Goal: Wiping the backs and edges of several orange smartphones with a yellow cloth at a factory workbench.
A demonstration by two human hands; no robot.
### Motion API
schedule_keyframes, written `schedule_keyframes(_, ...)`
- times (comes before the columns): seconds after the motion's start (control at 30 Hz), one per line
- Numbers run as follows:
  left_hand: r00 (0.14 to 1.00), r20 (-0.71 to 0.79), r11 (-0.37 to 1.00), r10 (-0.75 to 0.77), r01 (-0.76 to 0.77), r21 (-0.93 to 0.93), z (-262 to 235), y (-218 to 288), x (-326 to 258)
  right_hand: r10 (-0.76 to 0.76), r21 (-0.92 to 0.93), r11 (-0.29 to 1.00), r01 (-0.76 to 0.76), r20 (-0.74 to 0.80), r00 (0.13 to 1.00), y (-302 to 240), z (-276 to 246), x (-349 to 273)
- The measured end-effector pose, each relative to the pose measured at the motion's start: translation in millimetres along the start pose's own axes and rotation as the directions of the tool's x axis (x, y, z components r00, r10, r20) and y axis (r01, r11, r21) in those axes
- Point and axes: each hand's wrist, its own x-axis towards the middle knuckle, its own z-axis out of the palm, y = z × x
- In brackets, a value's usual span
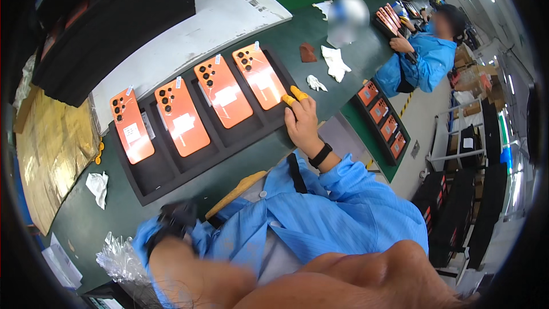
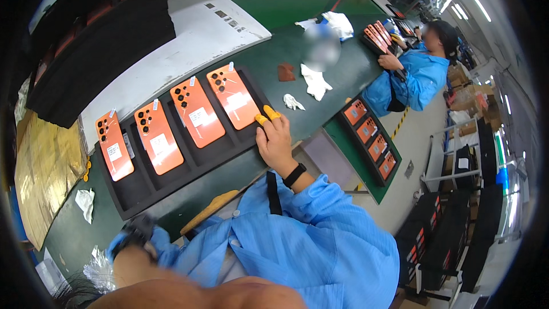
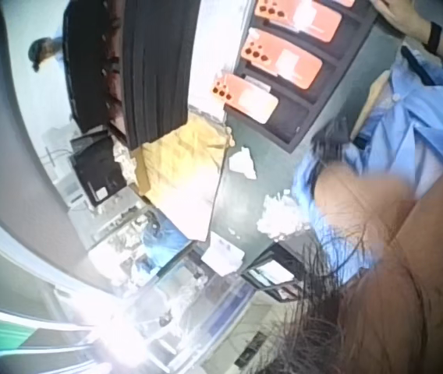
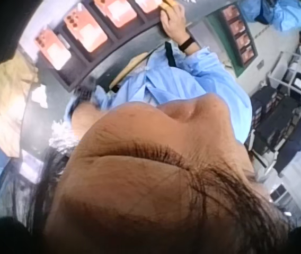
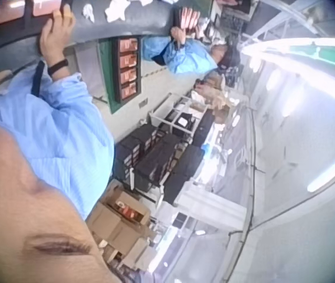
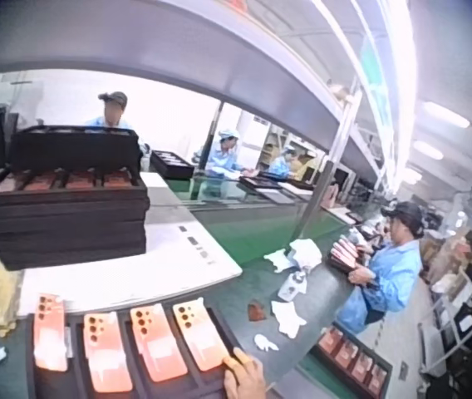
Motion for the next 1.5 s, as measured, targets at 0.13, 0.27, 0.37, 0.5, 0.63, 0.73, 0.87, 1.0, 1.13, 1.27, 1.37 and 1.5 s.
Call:
schedule_keyframes(0.13,0.991,0.06,0.991,0.121,-0.117,-0.071,40.1,-33.8,-50.2,-0.011,-0.006,1.0,0.011,-0.015,1.0,1.1,-3.1,-1.0)
schedule_keyframes(0.27,0.981,0.098,0.98,0.165,-0.152,-0.127,-6.3,-10.9,-50.4,-0.02,0.019,1.0,0.02,0.01,1.0,1.0,1.9,2.9)
schedule_keyframes(0.37,0.965,0.122,0.961,0.231,-0.208,-0.181,-20.6,-2.6,-47.8,-0.022,0.012,1.0,0.022,0.016,1.0,6.6,4.1,2.6)
schedule_keyframes(0.5,0.929,0.119,0.911,0.35,-0.308,-0.275,0.1,-24.6,-61.0,-0.001,-0.013,1.0,0.002,0.033,0.999,2.4,-5.1,1.6)
schedule_keyframes(0.63,0.886,0.083,0.839,0.456,-0.397,-0.371,0.8,-12.9,-40.0,-0.014,0.018,1.0,0.014,0.021,1.0,3.2,0.9,-0.3)
schedule_keyframes(0.73,0.849,0.069,0.785,0.524,-0.45,-0.425,-4.9,-9.9,-28.6,-0.022,0.022,1.0,0.021,0.035,0.999,2.0,-0.9,1.0)
schedule_keyframes(0.87,0.791,0.061,0.709,0.609,-0.508,-0.489,-17.5,-5.0,-14.0,0.008,0.015,1.0,-0.008,0.051,0.999,5.4,-1.6,-1.3)
schedule_keyframes(1.0,0.719,0.049,0.617,0.693,-0.557,-0.556,-28.3,1.6,2.7,-0.009,0.026,1.0,0.008,0.041,0.999,1.7,-3.8,1.4)
schedule_keyframes(1.13,0.644,0.032,0.522,0.765,-0.589,-0.616,-39.5,8.3,18.0,-0.006,0.043,0.999,0.004,0.039,0.999,1.0,-2.2,0.9)
schedule_keyframes(1.27,0.566,0.04,0.442,0.823,-0.596,-0.67,-54.5,11.8,30.2,-0.023,0.038,0.999,0.022,0.018,1.0,2.6,-1.0,1.1)
schedule_keyframes(1.37,0.505,0.058,0.388,0.861,-0.579,-0.717,-66.9,13.5,35.9,-0.025,0.031,0.999,0.025,0.007,1.0,6.4,-1.5,1.4)
schedule_keyframes(1.5,0.424,0.052,0.303,0.904,-0.552,-0.777,-78.5,23.1,46.2,-0.009,0.039,0.999,0.009,0.015,1.0,4.0,-2.6,2.0)
